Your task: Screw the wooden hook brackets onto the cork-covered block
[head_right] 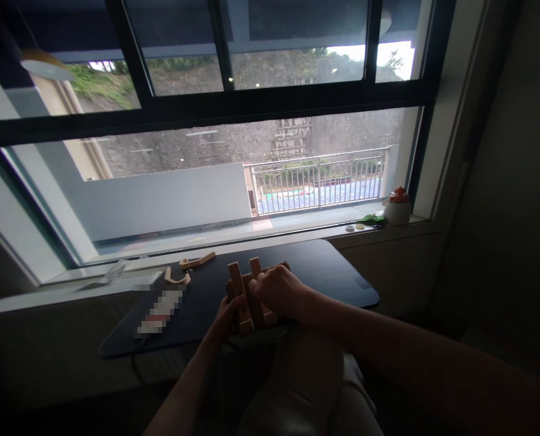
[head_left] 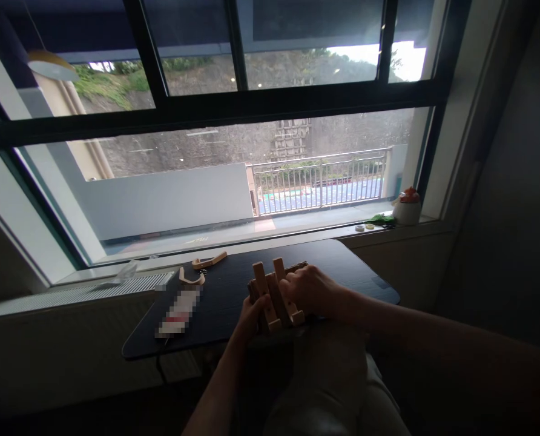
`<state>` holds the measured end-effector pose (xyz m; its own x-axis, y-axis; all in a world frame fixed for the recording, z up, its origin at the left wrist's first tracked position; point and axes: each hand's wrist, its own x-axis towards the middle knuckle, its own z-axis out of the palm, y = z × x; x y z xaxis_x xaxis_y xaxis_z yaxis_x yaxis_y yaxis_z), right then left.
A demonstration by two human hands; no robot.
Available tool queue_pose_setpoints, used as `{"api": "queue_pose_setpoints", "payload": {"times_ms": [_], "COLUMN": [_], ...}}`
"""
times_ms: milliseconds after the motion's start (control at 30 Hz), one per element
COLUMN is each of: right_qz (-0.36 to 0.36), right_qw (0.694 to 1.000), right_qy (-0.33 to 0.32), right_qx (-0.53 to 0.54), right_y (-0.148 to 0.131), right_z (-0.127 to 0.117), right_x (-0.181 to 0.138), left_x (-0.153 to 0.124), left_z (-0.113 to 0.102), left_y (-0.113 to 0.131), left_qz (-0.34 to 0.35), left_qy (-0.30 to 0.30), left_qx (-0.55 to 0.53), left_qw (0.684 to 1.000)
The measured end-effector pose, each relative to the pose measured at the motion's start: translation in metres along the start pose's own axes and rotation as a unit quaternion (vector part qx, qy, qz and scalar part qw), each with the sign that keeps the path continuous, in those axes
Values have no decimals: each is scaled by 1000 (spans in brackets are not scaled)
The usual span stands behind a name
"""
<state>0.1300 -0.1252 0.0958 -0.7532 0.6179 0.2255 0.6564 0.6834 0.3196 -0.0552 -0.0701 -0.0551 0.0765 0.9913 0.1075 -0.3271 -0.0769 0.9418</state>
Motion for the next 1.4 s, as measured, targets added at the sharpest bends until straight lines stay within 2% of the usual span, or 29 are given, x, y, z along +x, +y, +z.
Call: {"api": "queue_pose_setpoints", "payload": {"times_ms": [100,167,267,467,533,600,733,800,900,1100,1200,1300,1400], "right_qz": [146,185,153,-10,-36,-7,138,175,160,9,-27,6,94], "right_qw": [989,981,987,1000,999,1000,990,984,987,999,999,1000,996], "right_qy": [9,7,1,1,-4,-10,4,8,0,-3,-9,-6,7], "right_qx": [40,52,46,-17,-29,-20,27,38,34,-34,-43,-23,4], "right_y": [-1,-1,-3,-8,-9,-9,-8,-6,-3,-4,-5,-4,-1], "right_z": [4,1,-7,-18,-15,-10,-1,-1,-8,-21,-15,-7,0], "right_x": [-4,-5,-4,5,8,11,10,8,4,4,5,3,-2], "left_x": [-2,-4,-4,-2,-1,-1,-2,-3,-4,0,0,-1,-4], "left_z": [2,3,4,3,1,0,0,2,3,1,-1,-1,1], "left_y": [2,4,5,4,3,2,3,4,4,0,-1,-1,2], "left_qz": [2,1,8,16,10,6,8,4,5,9,8,6,12], "left_qy": [1,5,4,1,4,8,-5,0,13,5,-5,-9,-11], "left_qx": [0,3,2,1,0,-1,-1,-4,1,1,-4,-5,-6], "left_qw": [1000,1000,1000,1000,1000,1000,1000,1000,1000,1000,1000,1000,1000]}}
